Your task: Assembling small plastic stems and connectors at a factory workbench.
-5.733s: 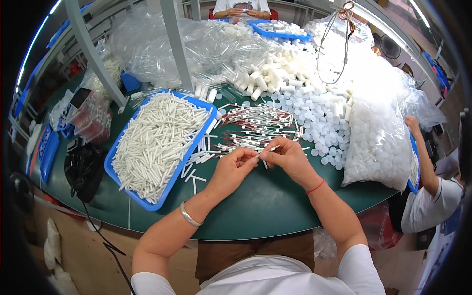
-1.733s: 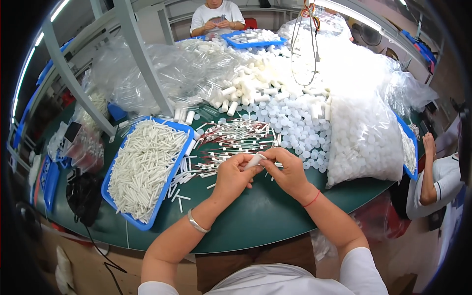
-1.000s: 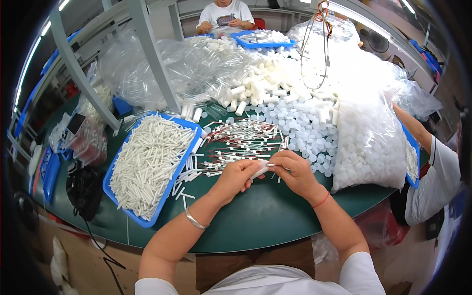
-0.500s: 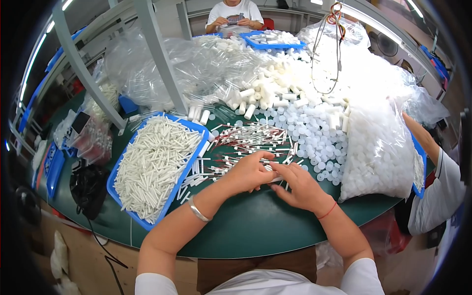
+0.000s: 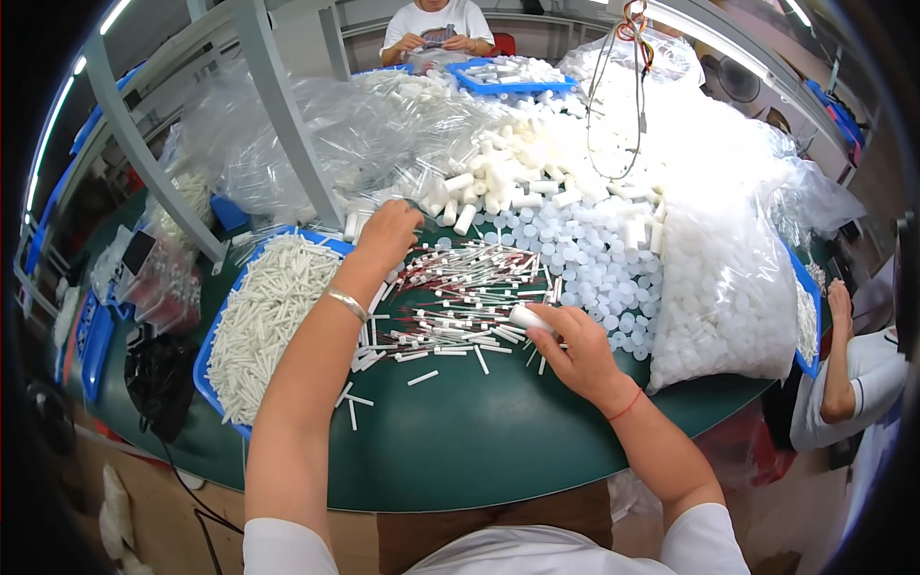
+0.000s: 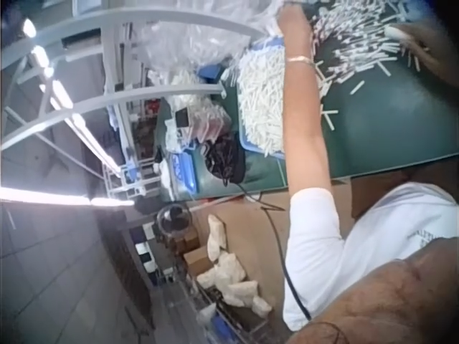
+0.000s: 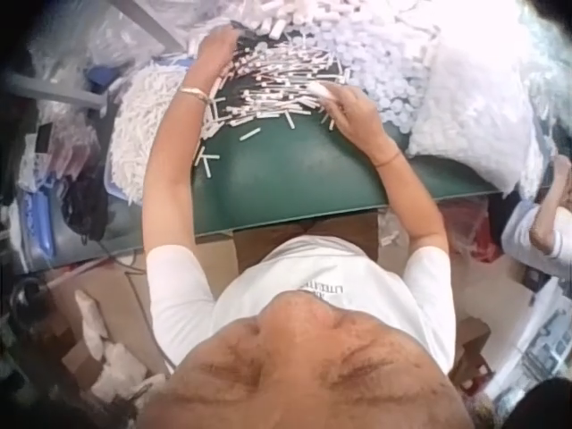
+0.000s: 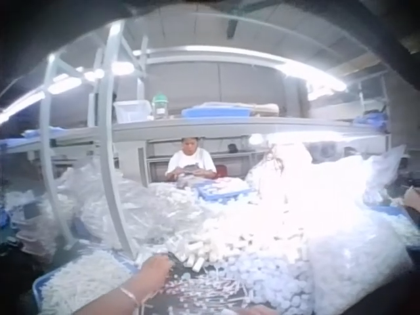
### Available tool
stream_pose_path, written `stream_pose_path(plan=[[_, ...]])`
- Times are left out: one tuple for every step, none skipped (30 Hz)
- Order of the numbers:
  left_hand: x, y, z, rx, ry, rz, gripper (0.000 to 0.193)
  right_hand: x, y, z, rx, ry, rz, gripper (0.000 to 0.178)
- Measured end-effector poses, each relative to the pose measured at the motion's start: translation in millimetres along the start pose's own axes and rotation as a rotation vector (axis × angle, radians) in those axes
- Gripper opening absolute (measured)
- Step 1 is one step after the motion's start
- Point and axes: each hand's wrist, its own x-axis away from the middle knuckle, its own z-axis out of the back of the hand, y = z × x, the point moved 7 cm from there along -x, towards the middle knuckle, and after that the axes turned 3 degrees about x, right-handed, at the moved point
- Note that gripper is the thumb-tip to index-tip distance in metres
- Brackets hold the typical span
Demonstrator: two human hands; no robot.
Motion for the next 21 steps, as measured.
stream_pose_path(plan=[[1, 8, 12, 0.067, 0.059, -0.018, 0.022, 0, 3, 2, -0.046, 0.004, -0.062, 0.027], [4, 18, 18, 0.068, 0.058, -0.020, 0.022, 0, 6, 4, -0.093, 0.007, -0.123, 0.026], [7, 39, 29, 0.292, 0.022, 0.017, 0.023, 1, 12, 7, -0.093, 0.003, -0.172, 0.025], [13, 61, 36, 0.515, -0.017, 0.056, 0.024, 1, 12, 11, -0.090, 0.008, -0.176, 0.025], [24, 82, 40, 0.610, -0.030, 0.066, 0.026, 1, 13, 10, -0.177, 0.038, -0.206, 0.026], [35, 102, 38, 0.711, -0.042, 0.070, 0.028, 1, 15, 12, -0.255, 0.069, -0.237, 0.027], [48, 123, 37, 0.678, -0.035, -0.056, 0.031, 1, 14, 11, -0.290, 0.061, -0.265, 0.027], [60, 141, 33, 0.802, -0.102, -0.053, 0.031, 2, 12, 11, -0.294, 0.058, -0.259, 0.027], [72, 153, 35, 0.838, -0.084, -0.098, 0.032, 0, 5, 9, -0.296, 0.065, -0.213, 0.027], [80, 160, 37, 0.926, -0.034, -0.104, 0.032, -1, -1, 8, -0.293, 0.071, -0.169, 0.027], [87, 161, 29, 1.037, -0.090, 0.017, 0.031, -2, -8, 7, -0.251, 0.062, -0.119, 0.028], [92, 164, 27, 1.149, -0.144, 0.138, 0.030, -1, -9, 7, -0.261, 0.052, -0.109, 0.028], [96, 163, 24, 1.167, -0.133, 0.168, 0.028, 1, -10, 5, -0.242, 0.001, -0.093, 0.029], [100, 161, 22, 1.186, -0.122, 0.197, 0.026, 2, -12, 2, -0.222, -0.049, -0.078, 0.030], [101, 161, 27, 1.149, -0.102, 0.190, 0.026, 3, -13, 2, -0.225, -0.054, -0.073, 0.030], [103, 159, 28, 1.149, -0.098, 0.195, 0.026, 3, -16, 1, -0.203, -0.085, -0.035, 0.031], [106, 158, 27, 1.072, -0.148, 0.180, 0.027, 4, -18, 0, -0.180, -0.115, 0.002, 0.031], [107, 161, 26, 1.001, -0.206, 0.155, 0.029, 8, -19, 0, -0.149, -0.141, 0.030, 0.032], [109, 162, 26, 0.961, -0.243, 0.163, 0.029, 9, -22, -4, -0.139, -0.185, 0.080, 0.032], [109, 164, 26, 0.937, -0.286, 0.173, 0.030, 10, -24, -9, -0.101, -0.213, 0.127, 0.031], [110, 167, 26, 0.913, -0.330, 0.183, 0.032, 12, -28, -14, -0.063, -0.243, 0.174, 0.031]])
